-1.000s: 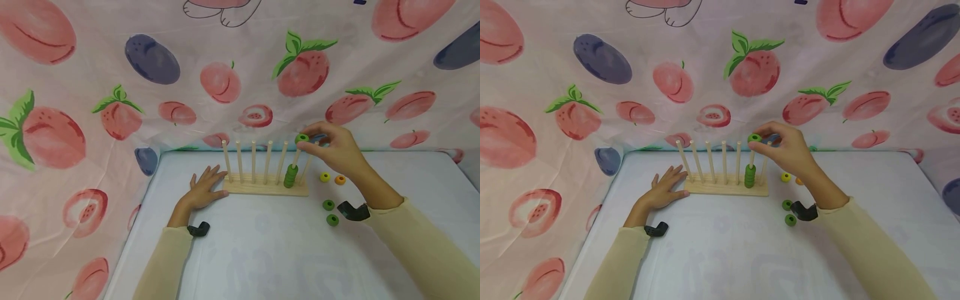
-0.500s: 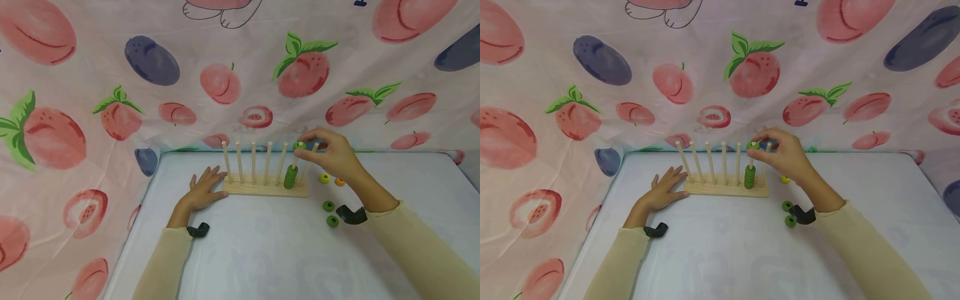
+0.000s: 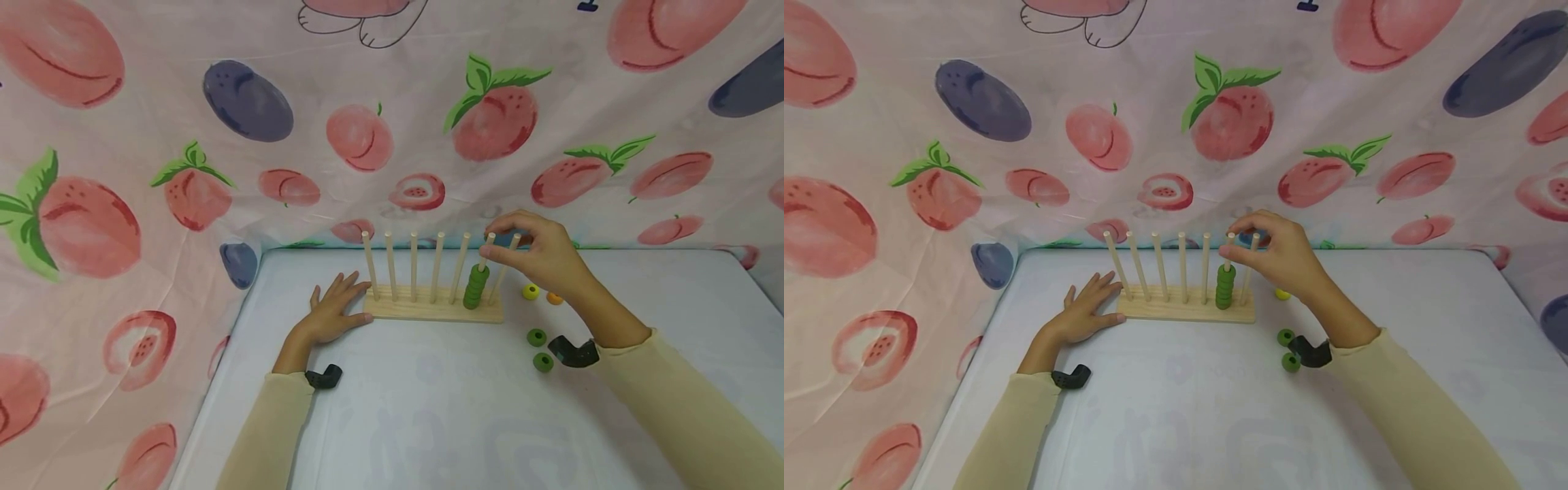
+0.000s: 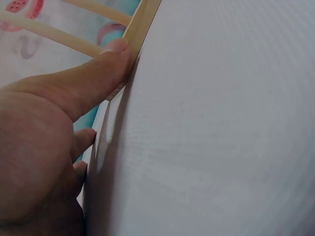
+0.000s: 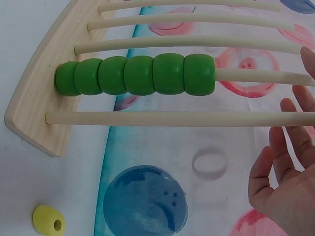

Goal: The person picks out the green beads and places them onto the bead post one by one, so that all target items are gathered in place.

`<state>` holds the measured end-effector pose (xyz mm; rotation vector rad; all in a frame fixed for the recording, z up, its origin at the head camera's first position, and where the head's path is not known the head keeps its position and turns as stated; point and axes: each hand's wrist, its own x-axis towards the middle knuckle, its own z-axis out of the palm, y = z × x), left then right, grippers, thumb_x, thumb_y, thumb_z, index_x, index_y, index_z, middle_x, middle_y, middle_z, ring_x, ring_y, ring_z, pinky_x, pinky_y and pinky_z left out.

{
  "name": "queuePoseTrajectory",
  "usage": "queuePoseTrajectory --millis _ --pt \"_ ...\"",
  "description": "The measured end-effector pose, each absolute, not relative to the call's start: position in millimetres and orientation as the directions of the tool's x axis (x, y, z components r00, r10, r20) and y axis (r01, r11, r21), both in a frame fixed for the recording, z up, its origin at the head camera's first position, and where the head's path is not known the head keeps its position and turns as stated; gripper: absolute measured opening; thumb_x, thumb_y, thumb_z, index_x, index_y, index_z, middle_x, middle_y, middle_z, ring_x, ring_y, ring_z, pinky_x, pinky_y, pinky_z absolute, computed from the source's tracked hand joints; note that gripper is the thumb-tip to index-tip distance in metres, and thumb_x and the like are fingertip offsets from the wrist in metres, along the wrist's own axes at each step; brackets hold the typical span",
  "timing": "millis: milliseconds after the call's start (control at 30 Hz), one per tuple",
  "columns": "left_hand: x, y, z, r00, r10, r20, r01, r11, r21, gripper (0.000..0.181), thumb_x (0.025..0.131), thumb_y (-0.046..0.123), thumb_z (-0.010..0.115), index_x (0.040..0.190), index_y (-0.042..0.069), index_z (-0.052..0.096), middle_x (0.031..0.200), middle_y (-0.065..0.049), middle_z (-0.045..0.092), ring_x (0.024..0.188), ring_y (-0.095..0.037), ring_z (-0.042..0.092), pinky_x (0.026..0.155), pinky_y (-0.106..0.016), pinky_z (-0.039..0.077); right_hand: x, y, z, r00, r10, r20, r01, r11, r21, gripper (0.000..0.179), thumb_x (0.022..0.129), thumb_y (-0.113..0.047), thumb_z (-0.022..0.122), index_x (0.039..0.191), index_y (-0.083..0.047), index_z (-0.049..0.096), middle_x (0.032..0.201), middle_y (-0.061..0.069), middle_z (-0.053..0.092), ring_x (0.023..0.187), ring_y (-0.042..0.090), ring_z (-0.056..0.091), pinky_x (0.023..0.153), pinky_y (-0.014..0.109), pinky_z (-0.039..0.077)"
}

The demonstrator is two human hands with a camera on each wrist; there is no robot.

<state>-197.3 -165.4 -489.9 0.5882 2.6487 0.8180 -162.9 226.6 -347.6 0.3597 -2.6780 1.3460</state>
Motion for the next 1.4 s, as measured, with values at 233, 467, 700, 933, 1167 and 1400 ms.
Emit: queuePoseTrajectory --millis 233,467,700,933,1167,1400 --pt "-197 -165 -490 -0.869 0.465 -0.169 0.294 0.759 0.582 0.074 0.094 0.052 0.068 0.158 0.027 0.040 0.173 -0.004 0.014 0.161 -0.033 -0.003 0.119 -0.069 -0.014 -161 229 -347 -0.964 -0.160 0.212 -0.265 0.567 -0.780 0.025 0.090 -0.034 0.080 0.111 -0.022 0.074 0.116 -0.010 0.068 0.108 0.006 0.057 0.090 0.027 0.047" --pt "-196 -165 -490 -0.870 0.465 -0.163 0.296 0.758 0.581 0.073 0.094 0.051 0.068 0.158 0.027 0.040 0.173 -0.004 0.015 0.161 -0.033 -0.002 0.119 -0.069 -0.014 -157 244 -346 -0.977 -0.151 0.150 -0.212 0.627 -0.750 0.032 0.091 -0.041 0.077 0.118 -0.024 0.072 0.121 -0.009 0.067 0.109 0.007 0.054 0.089 0.022 0.047" --pt "-196 -166 -490 -0.868 0.467 -0.168 0.294 0.757 0.584 0.074 0.094 0.052 0.068 0.158 0.028 0.040 0.173 -0.004 0.014 0.161 -0.032 -0.003 0.119 -0.068 -0.014 -152 272 -359 -0.983 -0.184 0.010 -0.138 0.701 -0.700 0.047 0.090 -0.045 0.077 0.128 -0.019 0.064 0.127 0.002 0.066 0.117 0.019 0.056 0.093 0.027 0.048" --pt "-198 -168 -493 -0.867 0.464 -0.181 0.290 0.766 0.575 0.074 0.095 0.053 0.066 0.159 0.029 0.038 0.173 -0.003 0.013 0.161 -0.030 -0.005 0.119 -0.067 -0.015 -144 297 -392 -0.965 -0.261 0.011 -0.203 0.723 -0.660 0.045 0.086 -0.040 0.083 0.124 -0.022 0.067 0.119 -0.003 0.071 0.105 0.013 0.061 0.084 0.021 0.052" --pt "-197 -167 -491 -0.867 0.468 -0.173 0.295 0.760 0.580 0.074 0.094 0.053 0.067 0.158 0.028 0.039 0.173 -0.004 0.014 0.161 -0.032 -0.004 0.119 -0.068 -0.015 -133 315 -416 -0.940 -0.342 -0.015 -0.243 0.696 -0.675 0.038 0.088 -0.035 0.081 0.120 -0.017 0.071 0.115 0.003 0.072 0.099 0.015 0.062 0.085 0.026 0.056" --pt "-196 -167 -490 -0.869 0.466 -0.167 0.291 0.754 0.589 0.074 0.094 0.052 0.068 0.158 0.027 0.040 0.173 -0.004 0.015 0.161 -0.032 -0.003 0.119 -0.068 -0.015 -125 323 -435 -0.931 -0.356 -0.077 -0.196 0.668 -0.718 0.039 0.084 -0.032 0.085 0.116 -0.014 0.073 0.109 0.003 0.073 0.096 0.016 0.065 0.081 0.023 0.056"
